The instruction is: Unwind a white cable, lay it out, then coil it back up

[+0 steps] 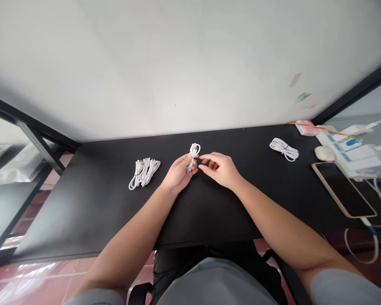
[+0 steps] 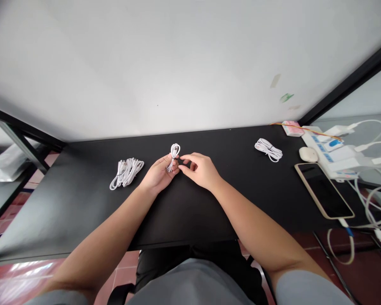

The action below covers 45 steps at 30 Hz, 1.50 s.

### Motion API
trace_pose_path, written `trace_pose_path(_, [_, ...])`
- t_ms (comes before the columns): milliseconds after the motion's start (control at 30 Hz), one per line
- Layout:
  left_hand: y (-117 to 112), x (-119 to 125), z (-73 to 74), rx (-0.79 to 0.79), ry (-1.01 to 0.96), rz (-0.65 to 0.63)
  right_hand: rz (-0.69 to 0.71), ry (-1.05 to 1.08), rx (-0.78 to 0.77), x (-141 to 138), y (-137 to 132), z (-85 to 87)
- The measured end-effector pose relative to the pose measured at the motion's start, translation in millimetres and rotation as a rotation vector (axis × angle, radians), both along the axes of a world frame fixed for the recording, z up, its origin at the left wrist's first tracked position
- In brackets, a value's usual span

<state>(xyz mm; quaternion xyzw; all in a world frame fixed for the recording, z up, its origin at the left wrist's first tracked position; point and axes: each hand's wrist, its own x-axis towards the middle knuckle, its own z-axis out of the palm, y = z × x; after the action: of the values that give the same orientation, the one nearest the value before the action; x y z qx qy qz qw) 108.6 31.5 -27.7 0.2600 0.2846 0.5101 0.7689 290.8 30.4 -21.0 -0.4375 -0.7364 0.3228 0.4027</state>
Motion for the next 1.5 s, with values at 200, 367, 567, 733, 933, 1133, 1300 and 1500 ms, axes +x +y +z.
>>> trace_pose_path(200, [0,0,-1.2,-0.011,0.006,0.005,-0.046,-0.137,0.258,2,2,4.7])
trace_pose_path(367, [1,2,-1.9,0.053,0.099,0.02,-0.037,-0.086,0.152,4,4,7.7])
trace_pose_path(567, [2,-1,-4.3,0.145,0.189,-0.015,0.028,0.373,-0.399,1,8,7.1])
trace_pose_path(733, [0,-3,-5.0,0.236,0.303,-0.024,0.094,0.709,-0.847,0,11,9.2])
trace_pose_path(933, [-3,-3,-6.2,0.288,0.341,-0.043,0.063,0.89,-1.017,2,14,8.1])
trace_pose_path(1133, [-3,-3,-3.3,0.25,0.324,-0.043,0.05,0.837,-0.983,0,14,6.5])
trace_pose_path(1300, [-1,-3,-1.5,0.167,0.245,-0.013,-0.028,0.615,-0.724,-1,15,4.5])
trace_pose_path(1500, [0,-5,-1.4,0.151,0.222,-0.016,-0.082,0.117,-0.008,4,10,9.9])
